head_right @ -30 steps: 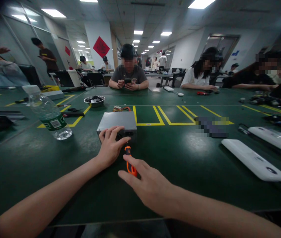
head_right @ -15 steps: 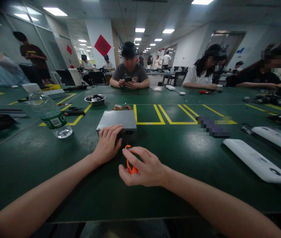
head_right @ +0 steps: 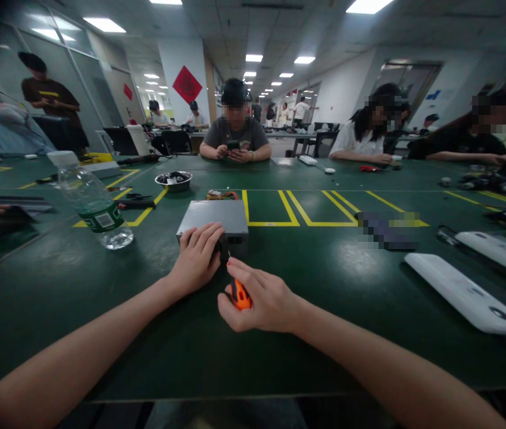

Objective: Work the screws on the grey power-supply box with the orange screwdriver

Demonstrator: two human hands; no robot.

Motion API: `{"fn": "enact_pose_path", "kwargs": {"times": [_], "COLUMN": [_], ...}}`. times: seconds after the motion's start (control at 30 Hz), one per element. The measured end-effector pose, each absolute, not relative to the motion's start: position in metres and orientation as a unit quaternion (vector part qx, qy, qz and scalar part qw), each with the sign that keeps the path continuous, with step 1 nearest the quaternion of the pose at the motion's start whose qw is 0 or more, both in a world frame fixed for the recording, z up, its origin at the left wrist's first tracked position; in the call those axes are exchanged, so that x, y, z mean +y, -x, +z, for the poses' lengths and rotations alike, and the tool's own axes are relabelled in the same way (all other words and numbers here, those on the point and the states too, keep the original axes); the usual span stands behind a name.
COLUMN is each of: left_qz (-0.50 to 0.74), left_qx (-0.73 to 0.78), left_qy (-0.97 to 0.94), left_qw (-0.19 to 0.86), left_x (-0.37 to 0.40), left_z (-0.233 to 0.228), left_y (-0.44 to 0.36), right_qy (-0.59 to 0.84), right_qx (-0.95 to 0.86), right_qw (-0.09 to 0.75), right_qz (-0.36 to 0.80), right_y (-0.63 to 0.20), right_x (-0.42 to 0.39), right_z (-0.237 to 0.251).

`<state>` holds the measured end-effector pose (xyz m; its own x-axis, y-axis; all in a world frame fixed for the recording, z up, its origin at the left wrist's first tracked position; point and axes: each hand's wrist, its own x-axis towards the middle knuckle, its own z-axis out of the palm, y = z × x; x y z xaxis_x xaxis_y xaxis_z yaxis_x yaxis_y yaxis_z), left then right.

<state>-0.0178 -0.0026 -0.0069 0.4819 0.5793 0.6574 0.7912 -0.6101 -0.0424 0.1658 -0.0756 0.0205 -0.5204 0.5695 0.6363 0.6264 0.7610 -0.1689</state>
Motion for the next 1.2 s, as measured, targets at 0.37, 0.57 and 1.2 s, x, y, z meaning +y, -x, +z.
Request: {"fn": "enact_pose_path", "kwargs": {"times": [0.37, 0.57, 1.2], "left_qz": [-0.318, -0.269, -0.285], "left_qx": [-0.404, -0.389, -0.389], "left_qy": [0.844, 0.867, 0.862], "left_qw": [0.152, 0.16, 0.159], "left_x": [-0.004, -0.01, -0.016], "left_z": [-0.007, -0.002, -0.005], "left_y": [0.017, 0.021, 0.014], "right_qy": [0.324, 0.367, 0.299], "right_qx": [-0.873, -0.864, -0.888], "right_qw": [0.361, 0.346, 0.34], "right_qz": [0.056, 0.012, -0.078], "right_y": [-0.181, -0.192, -0.19], "right_x": [-0.069, -0.063, -0.065], "right_z": [0.014, 0.012, 0.006]}}
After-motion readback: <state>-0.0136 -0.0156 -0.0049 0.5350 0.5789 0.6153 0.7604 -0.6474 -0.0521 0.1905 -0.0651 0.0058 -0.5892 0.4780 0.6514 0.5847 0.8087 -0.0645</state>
